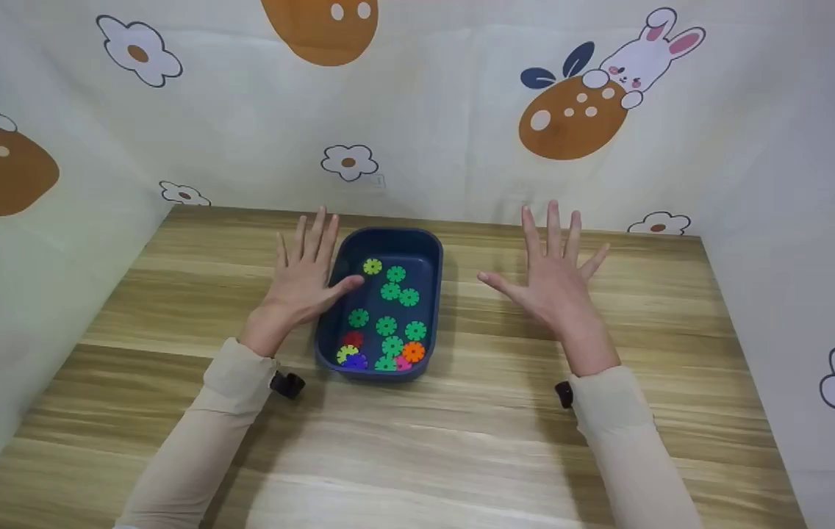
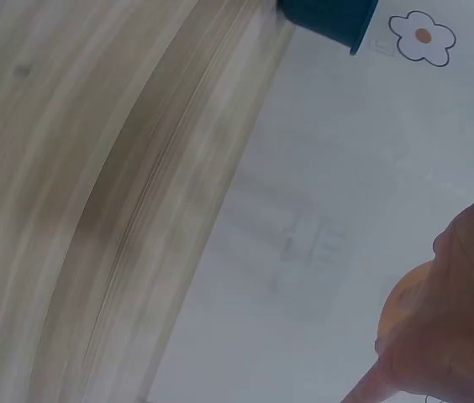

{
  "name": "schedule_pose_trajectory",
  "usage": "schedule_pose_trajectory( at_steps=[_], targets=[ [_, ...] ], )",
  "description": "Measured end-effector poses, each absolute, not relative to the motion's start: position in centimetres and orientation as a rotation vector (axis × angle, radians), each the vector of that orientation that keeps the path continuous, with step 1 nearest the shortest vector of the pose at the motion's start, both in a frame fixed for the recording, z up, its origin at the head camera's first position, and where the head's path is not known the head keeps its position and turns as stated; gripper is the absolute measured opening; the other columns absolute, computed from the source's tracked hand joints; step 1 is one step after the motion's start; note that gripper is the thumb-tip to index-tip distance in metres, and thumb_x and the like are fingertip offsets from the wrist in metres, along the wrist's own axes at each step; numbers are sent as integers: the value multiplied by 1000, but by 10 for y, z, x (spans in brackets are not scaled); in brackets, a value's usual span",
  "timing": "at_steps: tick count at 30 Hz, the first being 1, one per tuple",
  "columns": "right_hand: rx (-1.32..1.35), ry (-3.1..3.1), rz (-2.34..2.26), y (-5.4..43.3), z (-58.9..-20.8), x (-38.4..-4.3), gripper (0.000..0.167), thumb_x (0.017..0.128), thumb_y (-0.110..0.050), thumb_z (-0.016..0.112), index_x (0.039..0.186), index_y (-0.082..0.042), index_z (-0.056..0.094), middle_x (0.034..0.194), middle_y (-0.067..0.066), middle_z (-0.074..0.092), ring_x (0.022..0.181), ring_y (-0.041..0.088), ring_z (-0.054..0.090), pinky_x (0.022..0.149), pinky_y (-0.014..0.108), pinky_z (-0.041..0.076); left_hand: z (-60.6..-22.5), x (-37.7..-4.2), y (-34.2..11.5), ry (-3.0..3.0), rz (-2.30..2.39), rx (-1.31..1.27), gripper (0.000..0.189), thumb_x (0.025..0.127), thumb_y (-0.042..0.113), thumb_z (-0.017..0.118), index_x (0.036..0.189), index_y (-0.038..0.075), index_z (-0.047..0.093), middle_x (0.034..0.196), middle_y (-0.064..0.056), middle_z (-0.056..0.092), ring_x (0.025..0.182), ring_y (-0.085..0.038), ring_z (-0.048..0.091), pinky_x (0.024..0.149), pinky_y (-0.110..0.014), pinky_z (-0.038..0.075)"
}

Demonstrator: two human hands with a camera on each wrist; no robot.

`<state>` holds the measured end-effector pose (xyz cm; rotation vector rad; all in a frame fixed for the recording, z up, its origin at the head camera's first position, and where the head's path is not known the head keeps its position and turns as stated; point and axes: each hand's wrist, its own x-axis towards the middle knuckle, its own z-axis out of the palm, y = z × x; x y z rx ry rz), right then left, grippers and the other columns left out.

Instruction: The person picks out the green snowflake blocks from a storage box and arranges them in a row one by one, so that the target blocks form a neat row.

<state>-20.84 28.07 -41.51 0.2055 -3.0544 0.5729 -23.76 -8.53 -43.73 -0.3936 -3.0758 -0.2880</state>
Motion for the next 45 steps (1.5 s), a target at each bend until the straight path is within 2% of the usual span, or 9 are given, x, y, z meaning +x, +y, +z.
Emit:
schedule_pose_trajectory(
  at_steps=[1, 5, 8, 14, 19, 22, 27, 31, 45],
  targets=[
    [217, -3054, 579, 278, -415, -209, 109, 87, -73, 54, 160, -26, -11, 166, 11, -22, 150, 45, -22, 97, 86, -18, -438, -236, -86, -3083, -317, -405, 125, 62, 100, -1, 160, 23, -11, 169, -2, -17, 156, -33, -11, 121, -64, -10],
    [268, -3040, 626, 268, -415, -209, 114, 83, -71, 61, 161, -24, -9, 168, 12, -17, 153, 43, -16, 102, 86, -12, -438, -231, -91, -3137, -526, -475, 115, 76, 95, 21, 160, 23, -12, 169, -2, -16, 156, -31, -10, 122, -61, -10],
    [303, -3016, 668, 260, -415, -209, 118, 80, -69, 66, 161, -24, -6, 169, 12, -13, 154, 40, -12, 106, 84, -7, -438, -228, -95, -3168, -693, -549, 114, 81, 90, 33, 160, 21, -11, 169, -2, -14, 157, -29, -8, 124, -59, -6],
    [372, -2949, 766, 243, -413, -215, 120, 77, -62, 75, 162, -22, 1, 170, 11, -4, 156, 37, -2, 114, 77, 3, -440, -217, -106, -3157, -982, -707, 124, 77, 86, 51, 161, 17, -9, 170, -6, -10, 157, -28, -3, 126, -57, 3],
    [466, -2881, 858, 225, -410, -220, 121, 76, -55, 80, 162, -17, 4, 169, 12, 1, 155, 38, 7, 119, 69, 14, -445, -206, -117, -3087, -1371, -773, 129, 75, 68, 74, 161, 19, -9, 169, -6, -12, 157, -29, -1, 124, -57, 14],
    [505, -2873, 913, 213, -408, -219, 122, 75, -56, 81, 162, -17, 4, 170, 10, 1, 155, 36, 10, 120, 65, 19, -450, -199, -121, -3056, -1508, -784, 134, 73, 56, 83, 160, 19, -11, 169, -6, -16, 157, -28, -5, 124, -56, 15],
    [541, -2895, 972, 195, -409, -217, 120, 76, -65, 76, 162, -21, 5, 170, 6, 2, 156, 32, 11, 120, 62, 23, -458, -192, -121, -3003, -1609, -784, 130, 76, 31, 87, 160, 16, -12, 169, -4, -15, 157, -27, -5, 126, -52, 12],
    [587, -2895, 1029, 179, -413, -217, 117, 77, -66, 74, 162, -22, 6, 170, 6, 2, 156, 32, 11, 119, 63, 24, -461, -189, -122, -2968, -1719, -751, 128, 78, 21, 86, 160, 16, -12, 170, -4, -10, 157, -26, 0, 127, -49, 10],
    [746, -2912, 1154, 133, -429, -221, 103, 82, -57, 75, 161, -24, 17, 169, 5, 12, 154, 31, 19, 119, 59, 28, -466, -189, -124, -2995, -1681, -843, 135, 73, 29, 90, 160, 13, -13, 168, -6, -17, 156, -29, -3, 127, -48, 12]
  ],
)
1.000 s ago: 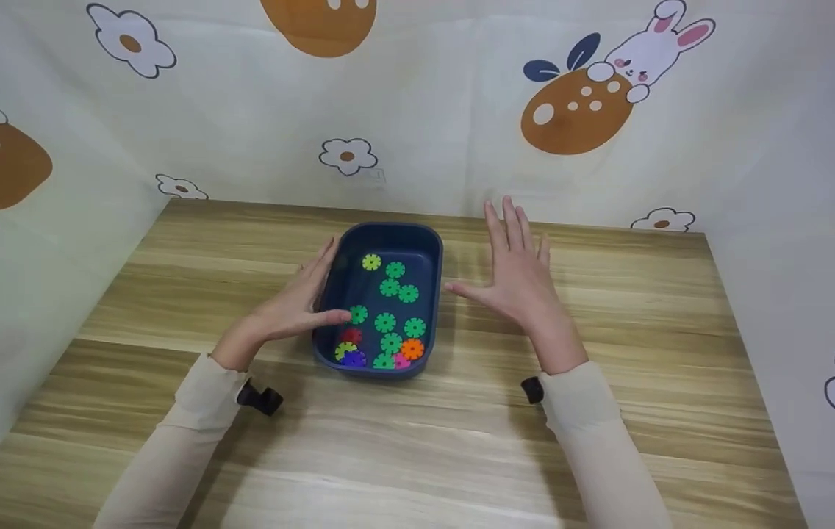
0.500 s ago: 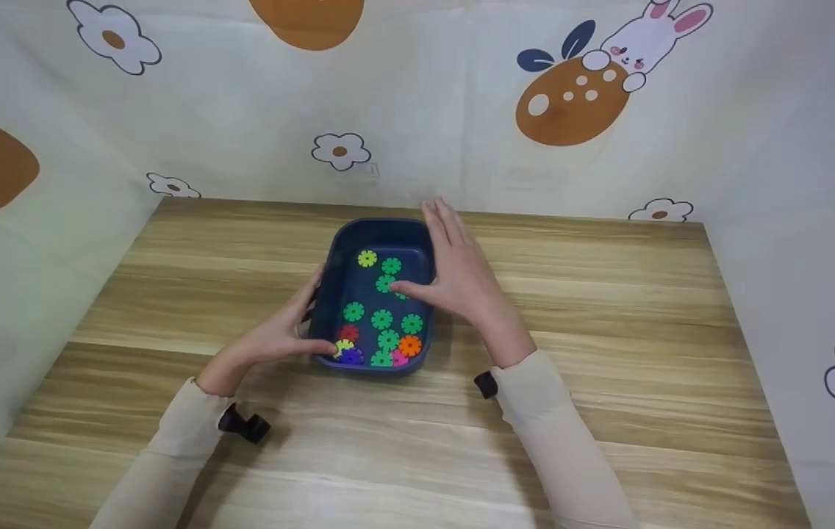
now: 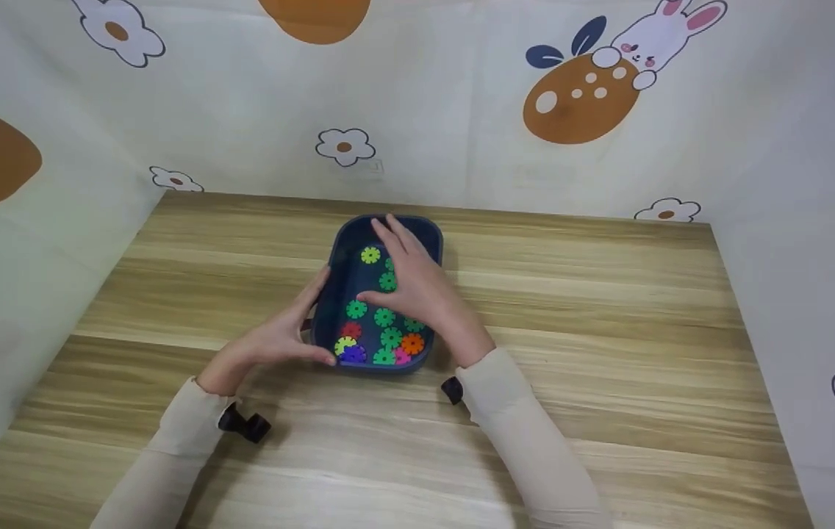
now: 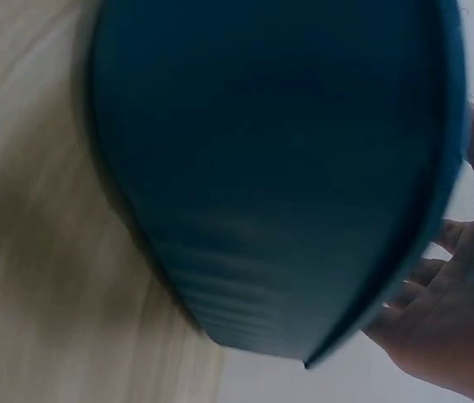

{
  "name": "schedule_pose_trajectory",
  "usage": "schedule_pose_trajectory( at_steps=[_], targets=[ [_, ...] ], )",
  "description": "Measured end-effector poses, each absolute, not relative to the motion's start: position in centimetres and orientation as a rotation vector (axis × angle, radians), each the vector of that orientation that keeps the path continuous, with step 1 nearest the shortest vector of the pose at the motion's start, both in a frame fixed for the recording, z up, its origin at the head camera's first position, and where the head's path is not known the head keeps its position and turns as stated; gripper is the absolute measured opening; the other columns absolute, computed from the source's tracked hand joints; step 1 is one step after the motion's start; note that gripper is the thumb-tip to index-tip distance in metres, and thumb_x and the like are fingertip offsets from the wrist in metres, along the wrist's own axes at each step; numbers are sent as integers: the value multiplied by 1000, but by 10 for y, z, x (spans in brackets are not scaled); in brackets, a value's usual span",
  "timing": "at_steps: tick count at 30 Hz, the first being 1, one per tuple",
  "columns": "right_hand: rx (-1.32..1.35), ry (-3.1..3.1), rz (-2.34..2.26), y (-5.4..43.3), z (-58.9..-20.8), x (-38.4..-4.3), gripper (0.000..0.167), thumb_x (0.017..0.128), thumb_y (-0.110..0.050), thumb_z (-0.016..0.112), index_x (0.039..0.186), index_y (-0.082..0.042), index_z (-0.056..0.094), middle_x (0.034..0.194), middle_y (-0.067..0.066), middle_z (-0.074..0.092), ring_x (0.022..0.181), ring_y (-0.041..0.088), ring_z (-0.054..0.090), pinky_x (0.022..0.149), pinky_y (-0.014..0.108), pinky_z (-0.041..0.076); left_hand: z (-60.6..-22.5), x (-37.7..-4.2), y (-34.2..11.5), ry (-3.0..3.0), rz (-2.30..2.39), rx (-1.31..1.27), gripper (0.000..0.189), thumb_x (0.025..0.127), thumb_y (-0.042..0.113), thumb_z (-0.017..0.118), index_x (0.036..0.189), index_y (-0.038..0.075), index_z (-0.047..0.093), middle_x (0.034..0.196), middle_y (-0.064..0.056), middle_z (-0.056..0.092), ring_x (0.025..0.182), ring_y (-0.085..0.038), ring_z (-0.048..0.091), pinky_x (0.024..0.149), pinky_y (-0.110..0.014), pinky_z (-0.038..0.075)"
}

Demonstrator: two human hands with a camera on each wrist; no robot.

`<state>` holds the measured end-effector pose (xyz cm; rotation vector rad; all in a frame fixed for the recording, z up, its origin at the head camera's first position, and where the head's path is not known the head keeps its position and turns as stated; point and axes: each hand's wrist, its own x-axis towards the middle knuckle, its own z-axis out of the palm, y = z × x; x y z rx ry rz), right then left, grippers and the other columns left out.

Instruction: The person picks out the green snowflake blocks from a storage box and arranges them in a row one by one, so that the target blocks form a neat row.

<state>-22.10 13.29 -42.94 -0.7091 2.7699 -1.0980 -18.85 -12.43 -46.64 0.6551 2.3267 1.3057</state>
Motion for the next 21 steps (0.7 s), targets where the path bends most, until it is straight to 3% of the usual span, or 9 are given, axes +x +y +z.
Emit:
schedule_pose_trajectory(
  at_steps=[9, 17, 21],
  targets=[
    [-616, 2441, -1509, 116, -447, -225, 70, 92, -22, 73, 152, -7, 39, 156, 17, 41, 142, 39, 43, 115, 51, 39, -462, -186, -123, 2293, 1303, 633, 132, 77, 25, 87, 159, 17, -16, 168, -5, -16, 157, -26, -4, 127, -46, 9],
    [-419, 2278, -1557, 111, -457, -234, 58, 94, -18, 69, 146, -2, 47, 150, 18, 50, 133, 34, 54, 108, 48, 47, -466, -185, -124, 2281, 1337, 617, 131, 77, 24, 87, 159, 19, -15, 169, -4, -14, 157, -26, -1, 127, -47, 9],
    [-297, 2146, -1558, 106, -461, -236, 52, 95, -18, 67, 141, -1, 51, 140, 20, 58, 124, 30, 61, 107, 44, 49, -472, -181, -125, 2238, 1421, 588, 131, 77, 19, 87, 160, 22, -14, 169, -4, -12, 155, -28, 12, 126, -46, 17]
  ],
)
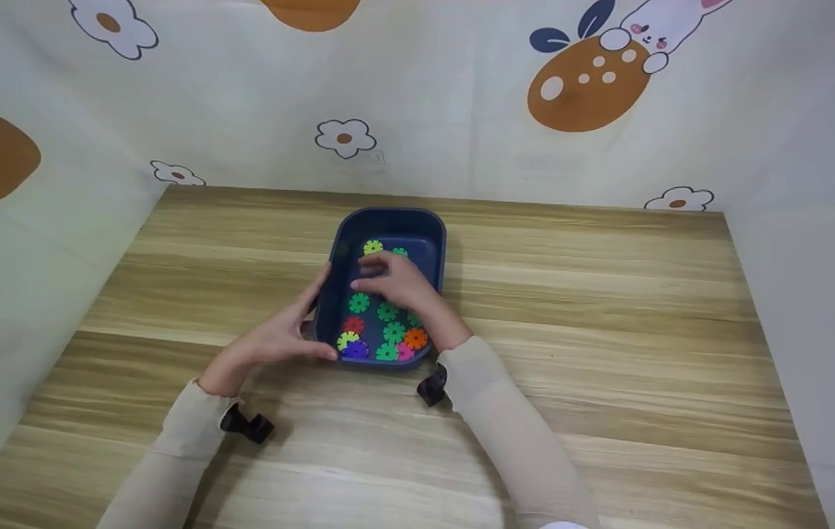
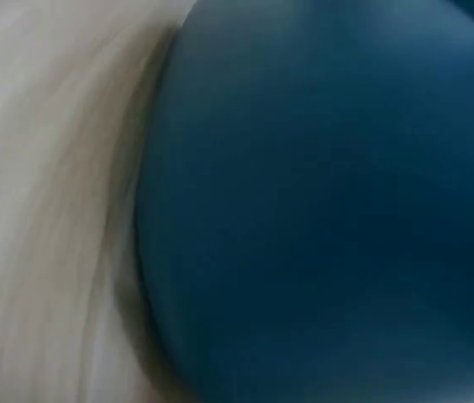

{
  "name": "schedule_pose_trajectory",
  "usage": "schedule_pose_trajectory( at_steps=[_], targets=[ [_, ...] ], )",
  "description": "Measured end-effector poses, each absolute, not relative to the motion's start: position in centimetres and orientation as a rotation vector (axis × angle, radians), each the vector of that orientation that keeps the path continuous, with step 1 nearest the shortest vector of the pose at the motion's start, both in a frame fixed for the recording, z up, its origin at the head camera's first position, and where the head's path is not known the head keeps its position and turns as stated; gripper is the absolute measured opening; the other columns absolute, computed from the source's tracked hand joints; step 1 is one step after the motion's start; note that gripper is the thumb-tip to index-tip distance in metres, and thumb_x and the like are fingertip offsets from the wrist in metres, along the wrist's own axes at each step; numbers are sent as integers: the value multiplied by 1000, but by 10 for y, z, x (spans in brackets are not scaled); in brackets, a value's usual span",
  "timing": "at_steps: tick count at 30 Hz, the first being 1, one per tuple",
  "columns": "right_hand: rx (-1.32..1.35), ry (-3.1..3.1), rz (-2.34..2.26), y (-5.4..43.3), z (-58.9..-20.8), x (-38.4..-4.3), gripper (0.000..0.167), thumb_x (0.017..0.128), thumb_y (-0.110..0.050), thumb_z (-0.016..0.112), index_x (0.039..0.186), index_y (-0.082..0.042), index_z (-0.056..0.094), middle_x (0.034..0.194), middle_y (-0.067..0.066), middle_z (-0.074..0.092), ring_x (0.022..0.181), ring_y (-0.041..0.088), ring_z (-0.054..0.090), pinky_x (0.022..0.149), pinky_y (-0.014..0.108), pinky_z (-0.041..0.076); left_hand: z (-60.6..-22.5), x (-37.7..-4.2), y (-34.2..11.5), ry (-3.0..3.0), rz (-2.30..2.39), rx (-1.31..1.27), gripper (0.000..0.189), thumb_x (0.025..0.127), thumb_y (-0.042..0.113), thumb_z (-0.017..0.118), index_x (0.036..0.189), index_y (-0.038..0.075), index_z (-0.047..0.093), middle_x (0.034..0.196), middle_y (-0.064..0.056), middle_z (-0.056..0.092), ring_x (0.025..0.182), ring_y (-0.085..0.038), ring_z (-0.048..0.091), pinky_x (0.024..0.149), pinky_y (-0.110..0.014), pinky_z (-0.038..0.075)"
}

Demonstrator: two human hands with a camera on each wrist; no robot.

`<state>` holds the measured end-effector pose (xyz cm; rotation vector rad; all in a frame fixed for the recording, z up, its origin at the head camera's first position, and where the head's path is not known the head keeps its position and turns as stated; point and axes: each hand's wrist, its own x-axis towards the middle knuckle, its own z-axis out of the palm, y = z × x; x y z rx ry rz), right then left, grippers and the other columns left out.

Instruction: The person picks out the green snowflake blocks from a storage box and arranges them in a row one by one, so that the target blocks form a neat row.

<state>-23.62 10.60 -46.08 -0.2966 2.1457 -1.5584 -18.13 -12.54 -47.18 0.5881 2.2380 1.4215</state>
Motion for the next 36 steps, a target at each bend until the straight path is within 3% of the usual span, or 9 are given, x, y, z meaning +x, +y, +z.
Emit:
schedule_pose_trajectory(
  at_steps=[4, 8, 12, 19, 28, 36],
  targets=[
    [-138, 2061, -1522, 106, -463, -235, 48, 96, -18, 66, 139, -2, 54, 132, 18, 61, 111, 22, 62, 107, 38, 50, -477, -178, -125, 2204, 1473, 603, 130, 77, 18, 87, 160, 23, -14, 169, -6, -11, 152, -30, 22, 124, -44, 25],
    [-86, 2100, -1463, 104, -462, -236, 45, 94, -18, 68, 136, -2, 57, 128, 18, 63, 106, 22, 62, 105, 38, 51, -477, -178, -125, 2218, 1479, 607, 130, 77, 18, 87, 160, 24, -13, 169, -4, -9, 154, -29, 16, 125, -46, 21],
    [-117, 2180, -1381, 99, -463, -239, 45, 90, -14, 73, 131, 0, 61, 127, 19, 65, 109, 24, 63, 103, 38, 51, -475, -179, -127, 2236, 1471, 600, 130, 77, 18, 87, 160, 23, -13, 169, -2, -10, 156, -28, 7, 127, -48, 13],
    [-209, 2298, -1253, 90, -465, -242, 45, 80, -3, 80, 122, 0, 64, 116, 15, 68, 103, 22, 64, 97, 34, 54, -474, -181, -131, 2233, 1453, 595, 129, 78, 20, 87, 160, 22, -13, 169, -4, -9, 155, -28, 9, 126, -47, 16],
    [-252, 2388, -1124, 87, -465, -237, 37, 78, -1, 82, 113, -5, 69, 103, 9, 69, 92, 17, 61, 85, 29, 54, -477, -177, -131, 2242, 1446, 584, 127, 79, 18, 86, 160, 25, -12, 170, -1, -9, 156, -27, 5, 126, -51, 12],
    [-292, 2468, -1048, 86, -465, -237, 27, 79, -2, 81, 104, -8, 73, 100, 8, 70, 91, 18, 62, 85, 32, 55, -475, -180, -128, 2248, 1441, 587, 128, 78, 16, 86, 160, 26, -12, 170, -1, -7, 156, -26, 5, 127, -50, 9]
  ],
)
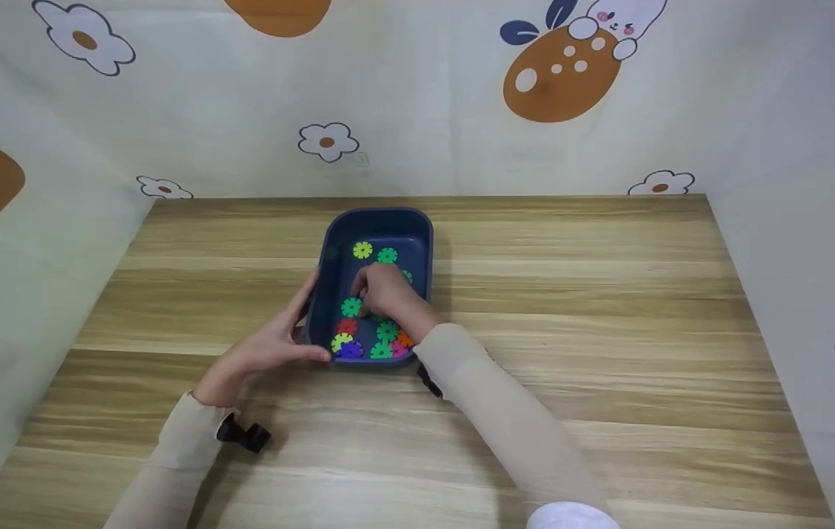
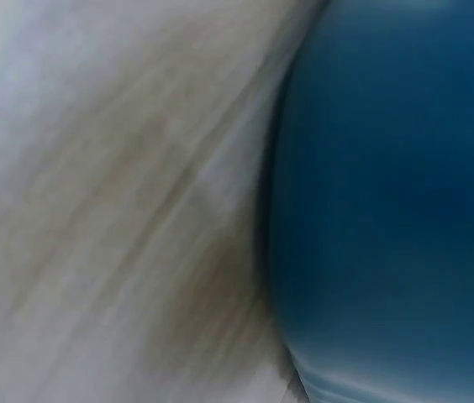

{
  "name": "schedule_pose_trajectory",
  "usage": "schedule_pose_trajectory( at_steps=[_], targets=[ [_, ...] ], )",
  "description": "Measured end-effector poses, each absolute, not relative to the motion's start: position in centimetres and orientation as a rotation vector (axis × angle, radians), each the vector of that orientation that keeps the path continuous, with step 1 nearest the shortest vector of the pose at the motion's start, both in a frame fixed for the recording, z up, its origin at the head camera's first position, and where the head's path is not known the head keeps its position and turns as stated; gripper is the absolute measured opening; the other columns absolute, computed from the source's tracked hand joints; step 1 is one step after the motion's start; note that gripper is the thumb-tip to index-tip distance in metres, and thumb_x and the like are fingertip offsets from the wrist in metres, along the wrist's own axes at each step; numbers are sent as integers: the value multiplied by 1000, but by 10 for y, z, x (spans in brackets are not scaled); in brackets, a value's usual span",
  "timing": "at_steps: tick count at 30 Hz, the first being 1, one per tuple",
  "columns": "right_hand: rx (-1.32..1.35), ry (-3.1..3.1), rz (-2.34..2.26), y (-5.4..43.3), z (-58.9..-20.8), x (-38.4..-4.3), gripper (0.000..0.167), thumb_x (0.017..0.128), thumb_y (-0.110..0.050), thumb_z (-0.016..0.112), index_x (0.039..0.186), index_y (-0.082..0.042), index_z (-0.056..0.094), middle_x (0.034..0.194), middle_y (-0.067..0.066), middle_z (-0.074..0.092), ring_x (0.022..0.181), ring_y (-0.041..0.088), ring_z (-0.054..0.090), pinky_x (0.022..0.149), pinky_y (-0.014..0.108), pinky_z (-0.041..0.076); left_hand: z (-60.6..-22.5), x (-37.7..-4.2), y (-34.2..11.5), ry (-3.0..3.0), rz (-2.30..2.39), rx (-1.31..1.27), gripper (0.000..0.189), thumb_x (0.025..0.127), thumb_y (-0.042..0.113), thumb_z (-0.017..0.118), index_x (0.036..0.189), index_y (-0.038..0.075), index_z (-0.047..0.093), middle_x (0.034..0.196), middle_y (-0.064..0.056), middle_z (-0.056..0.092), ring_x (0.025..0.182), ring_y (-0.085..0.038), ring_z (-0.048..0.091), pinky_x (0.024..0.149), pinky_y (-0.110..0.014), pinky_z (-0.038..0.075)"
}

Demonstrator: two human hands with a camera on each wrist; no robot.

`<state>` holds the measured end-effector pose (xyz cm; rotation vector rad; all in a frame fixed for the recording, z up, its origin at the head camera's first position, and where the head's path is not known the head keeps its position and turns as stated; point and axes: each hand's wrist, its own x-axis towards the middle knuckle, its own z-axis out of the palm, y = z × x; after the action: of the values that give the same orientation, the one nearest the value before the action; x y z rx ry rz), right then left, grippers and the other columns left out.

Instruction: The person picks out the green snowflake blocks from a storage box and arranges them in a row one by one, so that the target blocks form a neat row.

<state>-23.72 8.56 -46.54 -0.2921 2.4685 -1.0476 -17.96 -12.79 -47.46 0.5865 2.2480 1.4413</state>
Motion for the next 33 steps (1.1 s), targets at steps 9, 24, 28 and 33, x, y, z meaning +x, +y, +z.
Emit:
schedule_pose_trajectory(
  at_steps=[9, 24, 28, 33],
  targets=[
    [-338, 2501, -1022, 86, -467, -237, 21, 79, -3, 81, 95, -10, 70, 93, 7, 68, 84, 17, 59, 76, 28, 52, -464, -174, -123, 2285, 1392, 535, 123, 79, 20, 85, 161, 19, -6, 170, -7, -2, 155, -29, 11, 126, -49, 14],
    [-476, 2454, -940, 86, -466, -238, 9, 83, -10, 80, 91, -12, 77, 89, 4, 71, 80, 15, 59, 69, 24, 48, -465, -175, -117, 2324, 1428, 617, 126, 77, 18, 87, 161, 16, -7, 170, -9, -3, 156, -28, 10, 127, -49, 13],
    [-506, 2439, -919, 86, -465, -237, 7, 84, -10, 79, 90, -12, 76, 93, 3, 71, 84, 16, 60, 74, 27, 50, -465, -175, -118, 2333, 1429, 639, 125, 78, 19, 87, 161, 14, -7, 170, -11, -4, 156, -29, 9, 127, -50, 12],
    [-551, 2423, -918, 86, -467, -236, 11, 83, -10, 80, 94, -12, 77, 97, 4, 73, 90, 17, 61, 84, 34, 54, -467, -175, -117, 2312, 1443, 634, 126, 77, 16, 86, 161, 14, -8, 170, -11, -4, 156, -28, 8, 127, -49, 12]
  ],
)
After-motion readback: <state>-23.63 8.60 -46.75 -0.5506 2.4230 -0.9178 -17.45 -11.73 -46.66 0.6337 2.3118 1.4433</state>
